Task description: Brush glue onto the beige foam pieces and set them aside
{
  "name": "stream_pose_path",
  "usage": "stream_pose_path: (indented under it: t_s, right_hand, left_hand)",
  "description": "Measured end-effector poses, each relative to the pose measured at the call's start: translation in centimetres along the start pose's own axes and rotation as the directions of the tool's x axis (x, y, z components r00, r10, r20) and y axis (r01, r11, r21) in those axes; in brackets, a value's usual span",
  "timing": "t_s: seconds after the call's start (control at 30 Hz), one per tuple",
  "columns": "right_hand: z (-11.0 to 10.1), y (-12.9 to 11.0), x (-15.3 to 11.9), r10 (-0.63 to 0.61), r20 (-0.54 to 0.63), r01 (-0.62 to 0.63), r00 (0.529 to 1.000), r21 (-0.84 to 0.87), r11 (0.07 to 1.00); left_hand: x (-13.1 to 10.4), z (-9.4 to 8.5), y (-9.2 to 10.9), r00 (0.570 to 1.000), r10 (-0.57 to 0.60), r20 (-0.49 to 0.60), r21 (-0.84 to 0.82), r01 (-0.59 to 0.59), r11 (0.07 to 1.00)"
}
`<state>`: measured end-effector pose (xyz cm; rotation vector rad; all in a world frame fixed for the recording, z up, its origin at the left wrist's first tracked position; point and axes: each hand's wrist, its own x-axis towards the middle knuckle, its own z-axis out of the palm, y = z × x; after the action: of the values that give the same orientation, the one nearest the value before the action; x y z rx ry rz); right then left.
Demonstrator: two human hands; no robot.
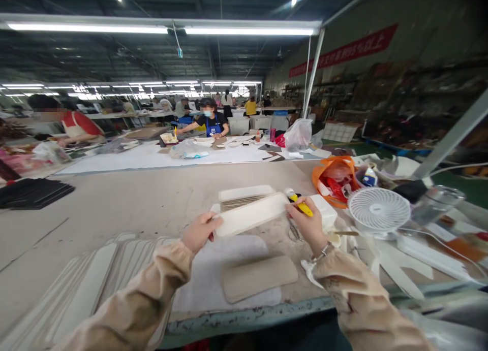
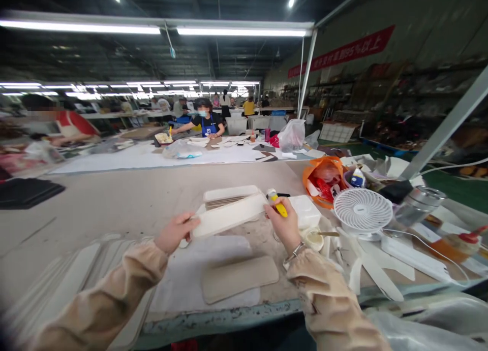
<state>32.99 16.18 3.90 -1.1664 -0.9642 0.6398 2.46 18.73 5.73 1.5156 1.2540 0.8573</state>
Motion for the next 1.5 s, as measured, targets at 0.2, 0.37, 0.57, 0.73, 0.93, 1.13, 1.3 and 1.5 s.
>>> stream_pose_path:
  t_s: [0.2, 0.37, 0.57, 0.73, 0.93, 1.13, 1.3, 1.5]
  right_hand:
    - [3.9, 2.5, 7.3, -0.041, -0.057, 0.031, 0.998, -0.166, 0.986]
    - [4.7, 4.5, 10.8, -0.08, -0.061, 0.048, 0.995, -0.413, 0.91]
    - [4.9, 6.1, 12.0, -0.126, 0.011, 0.1, 0.992, -0.679, 0.727]
    - [3.2, 5.9, 10.2, -0.181, 0.075, 0.173, 0.981, -0.765, 0.62]
    - [-1.6, 5.4, 2.6, -0.274, 0.133, 0.297, 0.952, -0.606, 0.738]
    - [-7.7, 5.0, -7.6, -0.118, 0.136, 0.168, 0.984, -0.458, 0.873]
    - [-12.0, 3.7, -10.3, -0.002, -0.03, -0.009, 1.0, -0.384, 0.923]
    - [-15.7, 1.4, -7.9, 0.005, -0.271, -0.089, 0.962, -0.298, 0.95]
  left_hand:
    - [9.7, -1.3, 1.5, 0.986, 0.075, -0.15, 0.166, -0.049, 0.985]
    - [14.7, -0.5, 0.3, 0.966, 0.097, -0.241, 0.297, -0.021, 0.955]
    - [17.1, 0.1, -0.8, 0.948, 0.163, -0.275, 0.506, -0.002, 0.862]
    - [15.5, 0.3, -1.4, 0.893, 0.288, -0.347, 0.593, -0.029, 0.804]
    - [6.4, 1.8, -6.6, 0.77, 0.553, -0.317, 0.631, -0.264, 0.73]
    - [-5.4, 4.9, -14.0, 0.845, 0.532, 0.045, 0.604, -0.448, 0.66]
    - [-8.6, 5.8, -17.1, 0.874, 0.434, 0.221, 0.604, -0.471, 0.643]
    - [-8.5, 5.6, -18.5, 0.874, 0.417, 0.249, 0.616, -0.475, 0.628]
